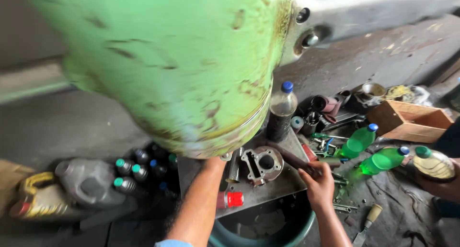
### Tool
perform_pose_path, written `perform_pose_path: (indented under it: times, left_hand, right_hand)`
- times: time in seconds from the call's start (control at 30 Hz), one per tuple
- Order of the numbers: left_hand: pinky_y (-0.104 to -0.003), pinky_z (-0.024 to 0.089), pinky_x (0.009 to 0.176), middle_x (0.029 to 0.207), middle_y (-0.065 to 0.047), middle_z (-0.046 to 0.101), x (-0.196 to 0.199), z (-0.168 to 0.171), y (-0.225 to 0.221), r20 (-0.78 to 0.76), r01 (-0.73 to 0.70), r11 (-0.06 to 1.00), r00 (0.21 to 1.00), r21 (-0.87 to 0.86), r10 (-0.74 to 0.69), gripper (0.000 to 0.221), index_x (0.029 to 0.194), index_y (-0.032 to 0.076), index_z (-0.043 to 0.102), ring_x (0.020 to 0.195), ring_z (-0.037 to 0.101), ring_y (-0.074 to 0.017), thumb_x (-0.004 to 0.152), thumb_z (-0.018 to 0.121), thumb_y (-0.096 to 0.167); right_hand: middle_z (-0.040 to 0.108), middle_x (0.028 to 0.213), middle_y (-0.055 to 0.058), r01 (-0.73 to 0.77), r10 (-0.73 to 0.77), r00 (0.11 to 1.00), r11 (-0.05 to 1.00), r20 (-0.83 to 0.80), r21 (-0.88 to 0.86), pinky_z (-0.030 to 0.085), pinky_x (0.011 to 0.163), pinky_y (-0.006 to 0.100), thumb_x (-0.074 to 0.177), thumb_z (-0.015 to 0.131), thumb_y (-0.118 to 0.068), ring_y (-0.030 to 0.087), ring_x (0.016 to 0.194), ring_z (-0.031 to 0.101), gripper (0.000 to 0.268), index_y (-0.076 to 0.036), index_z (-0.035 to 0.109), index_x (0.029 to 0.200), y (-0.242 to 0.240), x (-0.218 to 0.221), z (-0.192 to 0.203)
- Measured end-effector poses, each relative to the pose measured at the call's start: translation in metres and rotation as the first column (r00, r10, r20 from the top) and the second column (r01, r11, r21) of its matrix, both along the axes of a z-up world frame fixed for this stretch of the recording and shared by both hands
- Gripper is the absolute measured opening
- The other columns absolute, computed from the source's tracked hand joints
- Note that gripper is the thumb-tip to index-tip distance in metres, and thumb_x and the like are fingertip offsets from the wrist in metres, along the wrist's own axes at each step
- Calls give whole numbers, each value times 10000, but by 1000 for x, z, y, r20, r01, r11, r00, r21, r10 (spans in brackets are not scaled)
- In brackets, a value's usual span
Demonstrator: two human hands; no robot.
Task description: Using a vertical boring machine to enlarge and smooth the cylinder bore of an engine block while an assistant adds lubricant.
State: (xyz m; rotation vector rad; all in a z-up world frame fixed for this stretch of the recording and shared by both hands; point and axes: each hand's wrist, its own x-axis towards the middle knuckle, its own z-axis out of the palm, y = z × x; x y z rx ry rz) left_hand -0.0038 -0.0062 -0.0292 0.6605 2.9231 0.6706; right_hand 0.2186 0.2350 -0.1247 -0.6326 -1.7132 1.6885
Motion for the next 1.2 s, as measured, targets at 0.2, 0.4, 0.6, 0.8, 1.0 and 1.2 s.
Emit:
perform_pose_path:
  times: [0.2, 0.4, 0.6, 0.8, 1.0, 1.2]
  left_hand:
    - [-486, 514, 1011, 1204, -175, 720, 17, -11, -37, -3, 65, 997, 998, -34, -65, 290, 1160, 138, 721, 1138, 661, -364, 939, 632, 304]
    - [-470, 501, 1055, 1248, -148, 718, 23, 19, -72, -72, 107, 994, 991, -28, -108, 341, 1193, 142, 726, 1188, 650, -335, 918, 678, 339]
    - [-454, 488, 1099, 1292, -121, 716, 49, 58, -88, -139, 169, 985, 975, -24, -171, 401, 1226, 147, 731, 1237, 639, -305, 896, 725, 375]
    - [-525, 528, 854, 1067, -117, 713, 132, 61, -96, -66, 371, 811, 893, -453, -445, 638, 1035, 78, 735, 1119, 655, -349, 453, 960, 210]
    - [-483, 567, 904, 1089, -129, 736, 115, 41, -112, 86, 450, 795, 885, -406, -457, 347, 1035, 80, 735, 1059, 699, -344, 720, 810, 202]
    - [-494, 533, 858, 1094, -227, 665, 151, 39, -87, 127, 260, 909, 941, 327, -315, 660, 1207, 16, 501, 1026, 646, -418, 795, 882, 364]
  right_hand:
    - [654, 1142, 198, -53, -181, 959, 640, 217, 767, 492, 884, 504, 644, 882, -255, 446, 1044, 595, 620, -55, 676, 1194, -32, 10, 106]
    - [673, 1150, 139, 12, -202, 952, 776, 231, 630, 520, 923, 448, 842, 826, -269, 331, 1066, 644, 476, -68, 649, 1235, -34, 21, 153]
    - [675, 1161, 119, -140, 41, 986, 725, 160, 674, 524, 927, 430, 827, 793, -227, 311, 1086, 645, 452, -66, 644, 1222, -46, 15, 242]
    - [649, 1127, 130, -411, 302, 905, 445, 299, 796, 487, 944, 436, 784, 793, -208, 327, 1100, 593, 450, -75, 644, 1187, -63, 23, 249]
    - [688, 1010, 103, -554, 404, 831, 546, 382, 628, 566, 813, 373, 777, 813, -211, 258, 968, 687, 403, -59, 651, 1114, -63, 35, 207]
    - [714, 996, 116, -685, 710, 634, 700, 308, -203, 604, 744, 363, 893, 713, -108, 204, 833, 737, 293, -41, 657, 1173, -68, 24, 154]
